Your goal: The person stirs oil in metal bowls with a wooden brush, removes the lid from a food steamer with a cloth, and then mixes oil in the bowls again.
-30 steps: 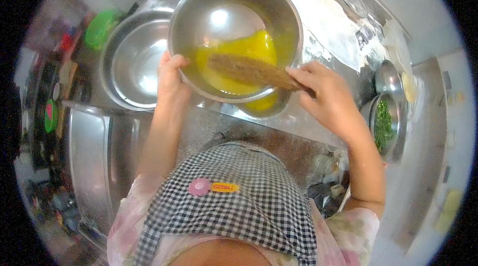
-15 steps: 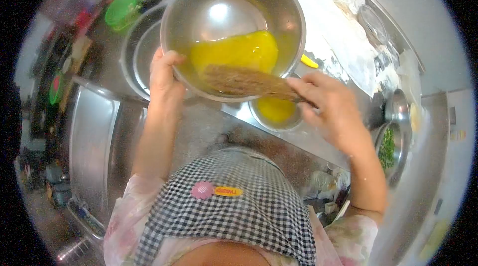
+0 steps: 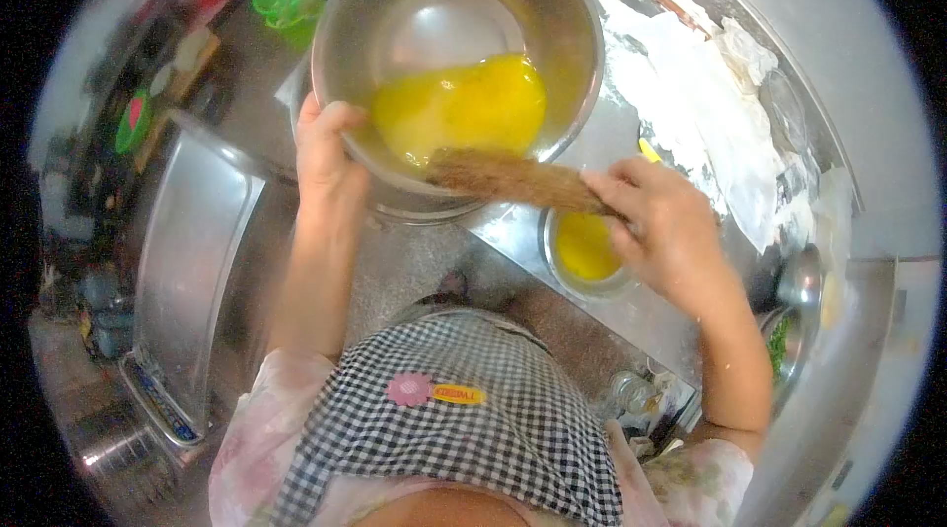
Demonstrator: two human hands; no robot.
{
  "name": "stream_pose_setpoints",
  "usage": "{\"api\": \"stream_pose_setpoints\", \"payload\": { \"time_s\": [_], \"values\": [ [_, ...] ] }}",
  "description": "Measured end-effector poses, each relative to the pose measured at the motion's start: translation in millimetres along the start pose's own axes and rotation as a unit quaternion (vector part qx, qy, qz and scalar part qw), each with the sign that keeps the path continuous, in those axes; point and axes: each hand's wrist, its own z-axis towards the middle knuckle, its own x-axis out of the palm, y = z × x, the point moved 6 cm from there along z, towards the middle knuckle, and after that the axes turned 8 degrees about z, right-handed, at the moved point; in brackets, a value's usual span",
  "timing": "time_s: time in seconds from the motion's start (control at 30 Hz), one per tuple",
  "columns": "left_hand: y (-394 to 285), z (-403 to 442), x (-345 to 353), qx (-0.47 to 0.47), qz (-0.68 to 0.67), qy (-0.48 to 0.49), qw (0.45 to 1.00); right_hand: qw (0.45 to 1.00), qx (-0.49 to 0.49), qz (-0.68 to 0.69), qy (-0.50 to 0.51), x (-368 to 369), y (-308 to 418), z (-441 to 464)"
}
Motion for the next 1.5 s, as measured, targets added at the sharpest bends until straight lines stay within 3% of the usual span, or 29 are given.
{"api": "stream_pose_setpoints", "payload": {
  "time_s": [0.13,0.23,0.33,0.43,0.53,0.63,0.77,1.5],
  "values": [
    [-0.6,5.6,-9.5,0.001,-0.009,-0.009,1.000,0.996,0.008,-0.035,-0.081,-15.3,-13.5,6.8],
    [-6.8,6.7,-14.1,0.005,-0.001,-0.027,1.000,0.996,0.030,0.038,-0.071,-20.3,-8.8,10.1],
    [-10.7,8.1,-19.3,0.009,0.003,-0.034,0.999,1.000,0.012,-0.011,-0.005,-18.2,1.4,11.9],
    [-12.6,8.8,-21.0,0.007,-0.003,-0.028,1.000,0.993,-0.011,-0.117,-0.001,-26.4,-2.4,16.4],
    [-13.5,10.2,-20.9,0.010,-0.008,-0.024,1.000,0.991,0.011,-0.107,-0.077,-38.6,-2.2,21.1],
    [-11.4,11.3,-22.3,0.011,-0.013,-0.022,1.000,0.995,0.008,0.083,-0.047,-16.2,4.4,26.3],
    [-12.0,11.4,-21.1,0.012,-0.012,-0.020,1.000,0.989,-0.025,0.144,0.032,48.5,6.7,35.9],
    [-13.6,19.5,-22.3,0.023,-0.019,0.013,0.999,0.992,-0.101,0.061,0.046,41.7,-13.1,67.9]
  ]
}}
